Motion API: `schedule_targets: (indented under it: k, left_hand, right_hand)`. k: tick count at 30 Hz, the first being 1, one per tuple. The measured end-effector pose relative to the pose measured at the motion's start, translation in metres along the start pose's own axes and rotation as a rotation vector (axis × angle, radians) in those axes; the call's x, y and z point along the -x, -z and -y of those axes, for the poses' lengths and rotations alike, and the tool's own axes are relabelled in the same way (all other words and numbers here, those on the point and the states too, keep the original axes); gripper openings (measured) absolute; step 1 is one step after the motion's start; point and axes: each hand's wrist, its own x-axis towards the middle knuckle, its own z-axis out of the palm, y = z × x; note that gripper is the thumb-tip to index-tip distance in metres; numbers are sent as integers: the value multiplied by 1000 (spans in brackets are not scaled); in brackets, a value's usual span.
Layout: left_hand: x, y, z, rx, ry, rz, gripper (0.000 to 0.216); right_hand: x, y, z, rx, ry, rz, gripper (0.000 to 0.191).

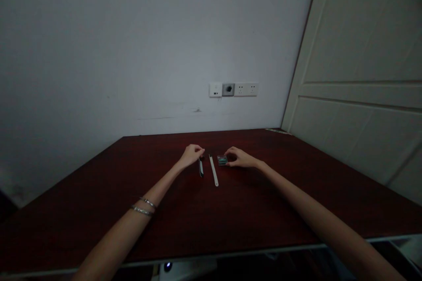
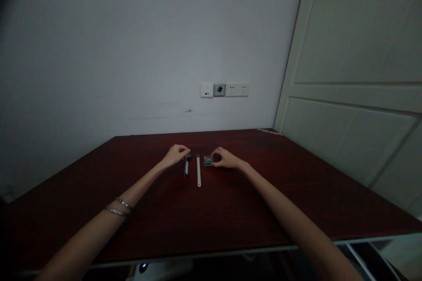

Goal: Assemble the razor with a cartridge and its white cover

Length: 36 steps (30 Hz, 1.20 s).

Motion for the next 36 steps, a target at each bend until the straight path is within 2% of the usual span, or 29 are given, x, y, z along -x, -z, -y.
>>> schedule_targets:
  k: [11,20,24,27,29,33,36]
  left_hand:
    - [-1,9,30,-31,103,-66,28]
    - [-2,10,46,-36,146,-82,24]
    - [0,15,49,-92,146,-102,24]
    - [2,22,54,-166,146,-137,22]
    - [3,27,62,-220,157,-157,22]
    - [6,35,80,-326,181,-162,26]
    - [9,36,89,-396,159,-123,32]
  right_hand:
    - [-8,-12,-14,13,-28,68,39]
    - [-9,-13,-15,41,-63,82,55]
    - [-8,-18,-18,-58,-127,-5,55]
    - [-4,-21,-28,-84,-192,-174,43]
    - [0,-21,-38,1,-192,-269,38]
    - [11,-16,-57,242,-176,-285,38]
    - [18,-13,-66,344,-226,-274,43]
